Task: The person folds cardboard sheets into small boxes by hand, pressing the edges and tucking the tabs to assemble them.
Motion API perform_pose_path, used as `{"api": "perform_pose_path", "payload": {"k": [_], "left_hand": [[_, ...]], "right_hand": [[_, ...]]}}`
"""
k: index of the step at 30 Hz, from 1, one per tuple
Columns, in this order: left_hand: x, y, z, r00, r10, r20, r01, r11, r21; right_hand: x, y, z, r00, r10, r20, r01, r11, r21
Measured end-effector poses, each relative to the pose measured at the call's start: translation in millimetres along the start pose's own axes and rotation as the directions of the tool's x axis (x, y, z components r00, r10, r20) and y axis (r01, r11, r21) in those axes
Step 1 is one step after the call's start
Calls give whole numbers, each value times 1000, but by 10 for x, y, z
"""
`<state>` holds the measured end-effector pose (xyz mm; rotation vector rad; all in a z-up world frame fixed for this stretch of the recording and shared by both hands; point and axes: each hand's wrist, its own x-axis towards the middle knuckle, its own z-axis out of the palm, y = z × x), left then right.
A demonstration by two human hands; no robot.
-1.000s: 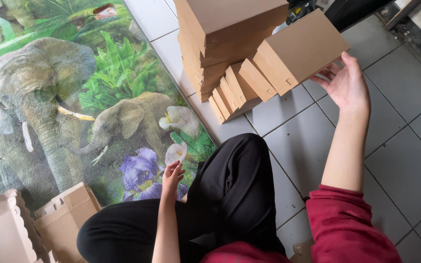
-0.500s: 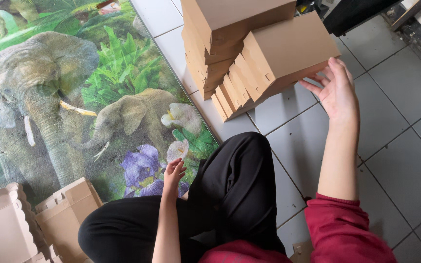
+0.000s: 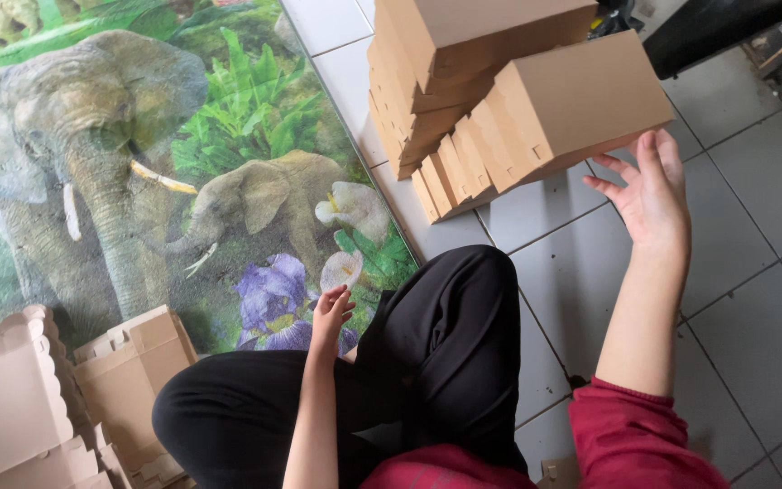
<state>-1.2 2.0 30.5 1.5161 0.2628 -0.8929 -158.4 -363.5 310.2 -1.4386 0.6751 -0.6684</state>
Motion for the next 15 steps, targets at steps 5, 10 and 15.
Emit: {"api": "perform_pose_path", "payload": {"k": [5,10,15], "left_hand": [[63,-83,-5,1000,25,-10,-25,1000,-9],[346,-421,3,996,77,-52,-80,995,-61],[566,-648,44,986,162,-45,-166,983,-82]], "right_hand": [[-62,124,-37,1000,-17,24,17,1000,-7],[-63,612,-371,981,-126,150,122,992,39],[-368,1033,-395,973,-229,-26,224,966,-129]]}}
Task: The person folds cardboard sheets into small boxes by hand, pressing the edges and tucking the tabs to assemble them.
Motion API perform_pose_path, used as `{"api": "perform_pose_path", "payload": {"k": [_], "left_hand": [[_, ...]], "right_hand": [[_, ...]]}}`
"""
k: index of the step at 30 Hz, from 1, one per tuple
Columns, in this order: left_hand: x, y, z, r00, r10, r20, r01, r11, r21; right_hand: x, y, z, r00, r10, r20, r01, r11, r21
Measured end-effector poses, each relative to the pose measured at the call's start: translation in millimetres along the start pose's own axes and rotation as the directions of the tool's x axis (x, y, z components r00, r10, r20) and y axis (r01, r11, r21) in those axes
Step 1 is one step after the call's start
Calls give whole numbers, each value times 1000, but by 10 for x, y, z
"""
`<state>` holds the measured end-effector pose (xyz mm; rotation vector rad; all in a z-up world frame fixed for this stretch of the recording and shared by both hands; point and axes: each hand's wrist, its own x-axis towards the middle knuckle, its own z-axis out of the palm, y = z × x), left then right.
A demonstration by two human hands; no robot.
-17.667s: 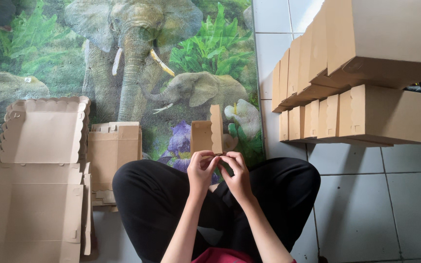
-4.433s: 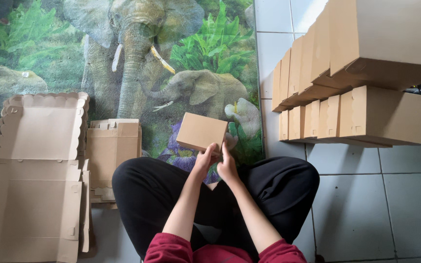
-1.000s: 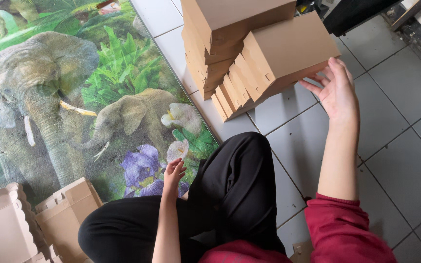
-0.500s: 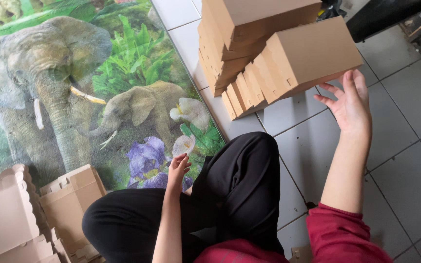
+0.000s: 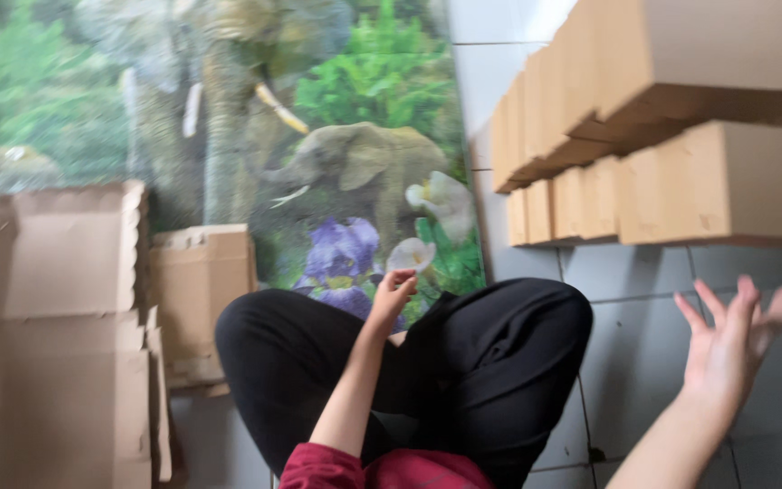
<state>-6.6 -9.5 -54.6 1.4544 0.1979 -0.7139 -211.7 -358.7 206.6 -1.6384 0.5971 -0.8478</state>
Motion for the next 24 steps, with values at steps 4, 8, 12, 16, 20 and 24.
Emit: {"api": "perform_pose_path", "payload": {"k": [4,8,12,16,20,24], "left_hand": [[-117,189,63,999,24,-46,-25,1000,-15],[-176,352,117,974,177,-142,-180,984,-11],[-694,1016,-42,937,318,-146,-335,937,-105],[-1357,1663,-682,823,537,-183,-549,836,-17],[-1928,1897,-1659,587,636,-502,-619,752,229],[-2215,1468,-2828,312,549,-775,-405,815,414]], "right_hand": [[-563,114,586,985,-111,-135,79,971,-224],[-1113,247,1293,931,-352,94,312,640,-702],[-1249,436,1541,827,-381,413,489,126,-863],[-969,598,1619,756,-441,484,546,16,-838],[-813,681,1836,788,-287,544,612,282,-738],[-883,686,2318,867,132,480,358,503,-787]]}}
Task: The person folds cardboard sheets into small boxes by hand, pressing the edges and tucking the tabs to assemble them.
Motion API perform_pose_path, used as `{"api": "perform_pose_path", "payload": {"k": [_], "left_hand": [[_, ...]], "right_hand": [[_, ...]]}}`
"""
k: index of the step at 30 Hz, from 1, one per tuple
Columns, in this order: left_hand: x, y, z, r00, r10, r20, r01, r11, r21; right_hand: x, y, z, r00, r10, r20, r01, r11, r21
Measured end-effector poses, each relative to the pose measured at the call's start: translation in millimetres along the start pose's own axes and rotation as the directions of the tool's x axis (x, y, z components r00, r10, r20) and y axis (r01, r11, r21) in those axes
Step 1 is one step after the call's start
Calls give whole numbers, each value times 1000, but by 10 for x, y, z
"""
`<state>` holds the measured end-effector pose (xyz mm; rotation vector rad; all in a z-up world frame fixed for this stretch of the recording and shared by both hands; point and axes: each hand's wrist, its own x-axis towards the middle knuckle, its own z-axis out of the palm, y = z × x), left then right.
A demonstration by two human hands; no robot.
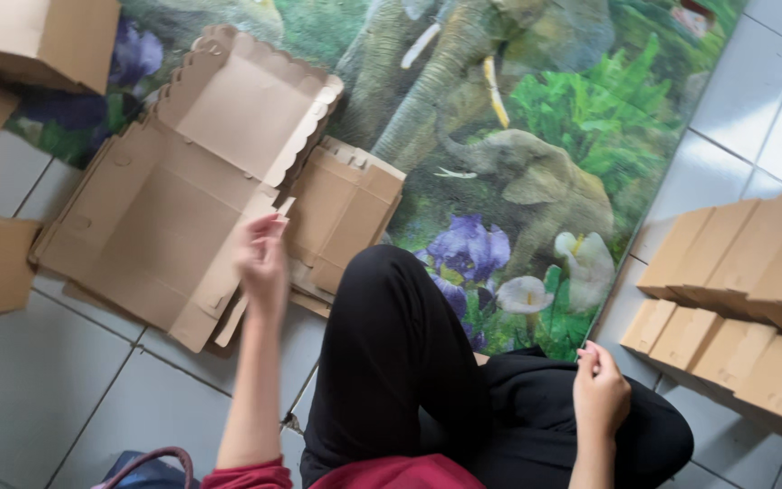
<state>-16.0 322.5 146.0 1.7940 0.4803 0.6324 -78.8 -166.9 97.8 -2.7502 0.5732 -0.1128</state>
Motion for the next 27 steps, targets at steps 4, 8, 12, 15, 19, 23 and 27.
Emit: {"api": "perform_pose_path", "payload": {"k": [4,8,12,15,19,23,27], "left_hand": [[95,-1049,-1028,986,134,96,-165,811,561],[-87,-1570,-1494,933,-277,230,-19,601,799],[-187,-1777,-1514,906,-384,177,40,494,869],[-210,-1752,-1513,950,-256,177,-20,519,855],[-162,-1496,-1561,942,-283,178,24,589,808],[-67,-1326,-1634,879,-433,197,183,690,700],[6,-1154,-1630,812,-555,182,347,709,614]], "right_hand": [[-20,-358,188,989,-96,114,70,975,211],[-53,-519,348,958,-93,272,27,971,239],[-48,-638,412,938,-81,338,-7,968,252],[-48,-644,428,936,-95,339,1,964,267],[-42,-608,446,933,-80,350,-12,967,253],[-44,-620,444,927,-96,362,3,969,249],[-35,-651,437,912,-66,405,-23,977,211]]}}
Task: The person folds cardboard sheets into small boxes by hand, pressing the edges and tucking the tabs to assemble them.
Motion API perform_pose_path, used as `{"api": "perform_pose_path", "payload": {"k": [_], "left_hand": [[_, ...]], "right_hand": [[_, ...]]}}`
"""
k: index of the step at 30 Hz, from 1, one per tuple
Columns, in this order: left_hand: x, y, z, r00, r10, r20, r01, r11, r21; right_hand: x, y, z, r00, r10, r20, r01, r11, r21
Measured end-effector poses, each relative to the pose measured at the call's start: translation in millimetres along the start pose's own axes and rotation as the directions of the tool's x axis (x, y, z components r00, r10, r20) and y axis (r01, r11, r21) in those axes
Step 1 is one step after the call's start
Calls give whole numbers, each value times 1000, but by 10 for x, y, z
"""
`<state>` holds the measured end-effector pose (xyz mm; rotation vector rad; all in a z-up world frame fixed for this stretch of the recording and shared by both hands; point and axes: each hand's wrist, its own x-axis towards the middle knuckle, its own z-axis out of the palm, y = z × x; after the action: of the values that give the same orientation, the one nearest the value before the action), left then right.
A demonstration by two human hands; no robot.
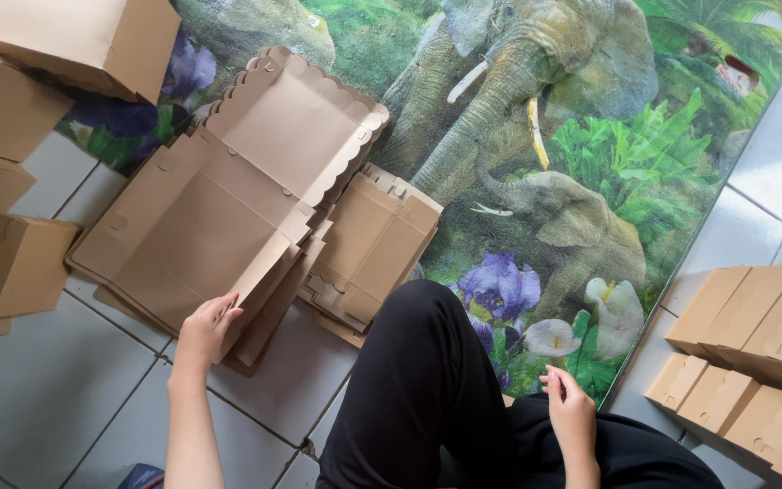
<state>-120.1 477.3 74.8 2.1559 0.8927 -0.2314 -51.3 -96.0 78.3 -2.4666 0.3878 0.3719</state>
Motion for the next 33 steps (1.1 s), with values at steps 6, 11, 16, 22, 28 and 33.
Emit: {"api": "perform_pose_path", "payload": {"k": [6,11,16,22,28,33], "left_hand": [[299,-584,153,963,182,-200,-91,914,395],[326,-291,-137,843,460,-279,-160,709,687],[84,386,-565,881,448,-154,-127,537,834],[-353,1485,-884,967,252,-30,-158,691,705],[-364,2231,-492,820,544,176,-533,616,580],[-378,3044,127,662,748,48,-721,617,314]], "right_hand": [[-19,58,-1,999,-43,-25,44,998,37],[-57,75,-9,993,-83,-83,90,992,92],[-155,32,-118,981,-142,-133,161,977,143],[-310,-24,-241,956,-224,-188,263,940,219],[-548,-328,-366,940,-262,-220,326,881,343],[-651,-526,-298,929,-357,97,260,817,514]]}}
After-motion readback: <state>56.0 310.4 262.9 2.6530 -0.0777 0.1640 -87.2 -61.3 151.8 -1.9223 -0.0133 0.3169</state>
